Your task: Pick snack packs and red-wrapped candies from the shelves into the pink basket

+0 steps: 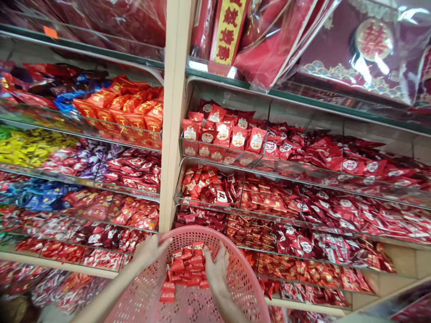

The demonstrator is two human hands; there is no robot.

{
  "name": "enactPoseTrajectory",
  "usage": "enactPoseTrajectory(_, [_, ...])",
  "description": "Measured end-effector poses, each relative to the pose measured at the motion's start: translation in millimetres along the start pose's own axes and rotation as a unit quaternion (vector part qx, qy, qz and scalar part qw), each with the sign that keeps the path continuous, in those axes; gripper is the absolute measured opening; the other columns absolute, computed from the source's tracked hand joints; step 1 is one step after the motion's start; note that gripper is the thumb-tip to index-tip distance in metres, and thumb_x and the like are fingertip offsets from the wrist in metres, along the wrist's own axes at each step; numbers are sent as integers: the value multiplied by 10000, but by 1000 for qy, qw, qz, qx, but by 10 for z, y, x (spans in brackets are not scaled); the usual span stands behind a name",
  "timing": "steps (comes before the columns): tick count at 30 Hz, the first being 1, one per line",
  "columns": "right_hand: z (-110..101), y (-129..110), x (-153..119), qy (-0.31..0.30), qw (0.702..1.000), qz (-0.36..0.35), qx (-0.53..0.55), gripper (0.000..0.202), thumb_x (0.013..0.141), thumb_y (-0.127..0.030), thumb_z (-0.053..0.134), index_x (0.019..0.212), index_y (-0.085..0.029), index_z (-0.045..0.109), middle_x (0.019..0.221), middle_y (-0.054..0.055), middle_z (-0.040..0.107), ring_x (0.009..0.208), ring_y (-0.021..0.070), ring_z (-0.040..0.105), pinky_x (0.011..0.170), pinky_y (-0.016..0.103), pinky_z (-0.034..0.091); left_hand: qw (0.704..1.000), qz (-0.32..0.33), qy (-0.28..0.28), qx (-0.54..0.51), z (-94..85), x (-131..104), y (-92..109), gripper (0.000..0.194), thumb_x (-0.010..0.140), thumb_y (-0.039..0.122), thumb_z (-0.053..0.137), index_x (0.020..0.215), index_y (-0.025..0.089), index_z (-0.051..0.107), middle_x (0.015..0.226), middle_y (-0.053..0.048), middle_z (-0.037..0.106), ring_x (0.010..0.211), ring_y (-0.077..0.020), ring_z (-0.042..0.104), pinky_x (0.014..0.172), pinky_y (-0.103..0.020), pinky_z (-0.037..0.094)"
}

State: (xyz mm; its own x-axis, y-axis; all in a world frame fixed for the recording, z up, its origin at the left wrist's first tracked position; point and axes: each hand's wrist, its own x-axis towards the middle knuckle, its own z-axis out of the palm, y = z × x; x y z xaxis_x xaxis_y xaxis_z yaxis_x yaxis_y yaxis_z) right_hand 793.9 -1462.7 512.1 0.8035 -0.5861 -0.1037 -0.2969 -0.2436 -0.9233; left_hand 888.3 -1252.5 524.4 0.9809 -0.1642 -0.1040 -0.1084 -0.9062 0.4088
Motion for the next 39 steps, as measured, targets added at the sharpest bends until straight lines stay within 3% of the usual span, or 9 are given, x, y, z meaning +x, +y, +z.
enactPoseTrajectory(3, [-60, -315, -140, 53, 978, -201, -34, 506, 812, -465, 468, 1260, -236, 414, 1340, 112, 403, 1295, 270, 290, 1072, 430, 210, 999, -1, 22, 24, 90, 14, 38, 472, 863, 506, 335, 1013, 147, 604, 955, -164, 653, 921, -328, 613, 730, -390, 447])
enactPoseTrajectory(6, [-94, -822, -144, 28, 924, -377, -48, 327, 852, -346, 463, 1167, -259, 477, 1215, 84, 496, 1167, 235, 430, 1004, 398, 314, 999, 10, 36, 23, 108, 0, 19, 454, 876, 487, 319, 977, 144, 599, 930, -157, 657, 901, -318, 620, 731, -388, 452])
enactPoseTrajectory(10, [2, -1551, 194, 34, 863, -491, -110, 243, 858, -260, 451, 1084, -215, 529, 1060, 78, 562, 989, 213, 515, 881, 367, 404, 999, 17, 41, 24, 85, -39, 3, 426, 884, 456, 315, 1000, 152, 591, 915, -152, 663, 878, -320, 628, 718, -395, 456])
enactPoseTrajectory(13, [174, -1908, 520, 48, 846, -467, -253, 165, 843, -241, 482, 970, -204, 580, 978, 85, 581, 941, 229, 517, 820, 366, 414, 998, 18, 48, 27, 82, -63, 12, 424, 886, 451, 319, 1017, 156, 594, 890, -149, 670, 860, -313, 635, 704, -382, 459])
enactPoseTrajectory(17, [418, -2065, 794, 52, 860, -409, -301, 68, 780, -236, 574, 775, -185, 618, 879, 115, 596, 868, 266, 548, 700, 366, 421, 998, 15, 55, 35, 90, -76, 24, 438, 891, 451, 312, 1036, 144, 589, 887, -152, 672, 849, -310, 639, 696, -377, 460])
enactPoseTrajectory(22, [526, -2013, 914, 41, 878, -373, -299, 83, 768, -257, 594, 714, -204, 628, 803, 78, 621, 748, 221, 580, 622, 315, 400, 998, 14, 56, 25, 93, -74, 26, 444, 895, 453, 300, 1062, 148, 576, 892, -146, 671, 845, -298, 639, 702, -371, 460])
enactPoseTrajectory(30, [439, -1911, 971, 18, 897, -373, -234, 92, 742, -275, 624, 675, -216, 645, 753, 28, 675, 729, 183, 602, 649, 272, 399, 997, 23, 60, 34, 130, -43, 9, 451, 895, 453, 298, 1090, 151, 571, 888, -150, 670, 842, -316, 638, 697, -398, 467])
enactPoseTrajectory(39, [388, -1847, 1000, 46, 917, -380, -110, 158, 757, -285, 566, 660, -185, 640, 693, 28, 660, 633, 160, 576, 660, 273, 416, 997, 28, 57, 39, 97, -54, 23, 457, 900, 448, 295, 1128, 140, 546, 865, -146, 674, 825, -303, 643, 688, -378, 463])
